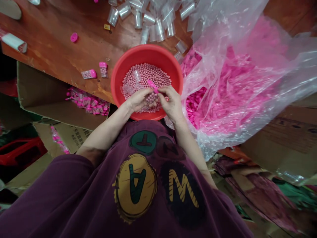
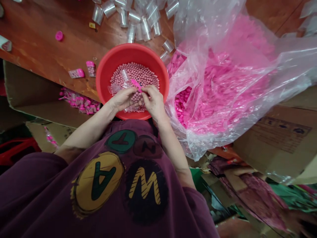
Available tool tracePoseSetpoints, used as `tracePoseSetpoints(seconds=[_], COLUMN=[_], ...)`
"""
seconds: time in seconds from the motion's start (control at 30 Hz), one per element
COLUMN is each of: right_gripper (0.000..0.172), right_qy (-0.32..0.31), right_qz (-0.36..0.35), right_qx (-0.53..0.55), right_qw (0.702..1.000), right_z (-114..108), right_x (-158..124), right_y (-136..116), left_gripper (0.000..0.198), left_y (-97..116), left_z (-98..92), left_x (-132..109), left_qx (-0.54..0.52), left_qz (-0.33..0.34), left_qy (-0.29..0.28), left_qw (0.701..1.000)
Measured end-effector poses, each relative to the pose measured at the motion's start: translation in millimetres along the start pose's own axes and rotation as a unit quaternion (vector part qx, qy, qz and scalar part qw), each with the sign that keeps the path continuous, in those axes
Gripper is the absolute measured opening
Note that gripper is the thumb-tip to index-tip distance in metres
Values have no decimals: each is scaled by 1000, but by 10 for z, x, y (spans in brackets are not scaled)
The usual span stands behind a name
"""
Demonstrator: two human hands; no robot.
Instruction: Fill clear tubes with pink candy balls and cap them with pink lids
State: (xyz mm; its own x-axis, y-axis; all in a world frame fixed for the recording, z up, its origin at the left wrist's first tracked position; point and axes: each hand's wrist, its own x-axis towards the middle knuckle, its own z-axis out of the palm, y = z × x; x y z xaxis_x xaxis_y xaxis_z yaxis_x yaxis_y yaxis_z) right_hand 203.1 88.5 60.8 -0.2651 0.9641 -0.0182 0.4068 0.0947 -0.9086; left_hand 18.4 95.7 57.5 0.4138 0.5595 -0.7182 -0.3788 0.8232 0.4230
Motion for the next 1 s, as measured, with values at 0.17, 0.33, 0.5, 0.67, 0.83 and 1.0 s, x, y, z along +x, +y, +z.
tracePoseSetpoints(seconds=[0.17, 0.33, 0.5, 0.67, 0.83, 1.0], right_gripper=[20, 25, 32, 31, 23, 24], right_qy=[36, 60, 51, 43, 45, 43], right_qz=[38, 55, 13, 22, 23, 30], right_qx=[38, 57, 52, 30, 39, 30], right_qw=[998, 995, 997, 998, 998, 998], right_z=[10, -40, -78, -87, -88, -97], right_x=[28, 36, 35, 46, 32, 13], right_y=[-17, 37, 36, -2, -61, -85], left_gripper=[24, 7, 4, 11, 4, 26], left_y=[-24, 14, 49, 78, 78, -29], left_z=[-3, -3, -8, -15, -36, -18], left_x=[-6, -56, -73, -72, -65, -68], left_qx=[-37, -18, -1, 9, 7, -22], left_qz=[33, 29, 11, 14, 23, 48], left_qy=[-23, -44, -35, -68, -65, -68], left_qw=[998, 998, 999, 998, 998, 996])
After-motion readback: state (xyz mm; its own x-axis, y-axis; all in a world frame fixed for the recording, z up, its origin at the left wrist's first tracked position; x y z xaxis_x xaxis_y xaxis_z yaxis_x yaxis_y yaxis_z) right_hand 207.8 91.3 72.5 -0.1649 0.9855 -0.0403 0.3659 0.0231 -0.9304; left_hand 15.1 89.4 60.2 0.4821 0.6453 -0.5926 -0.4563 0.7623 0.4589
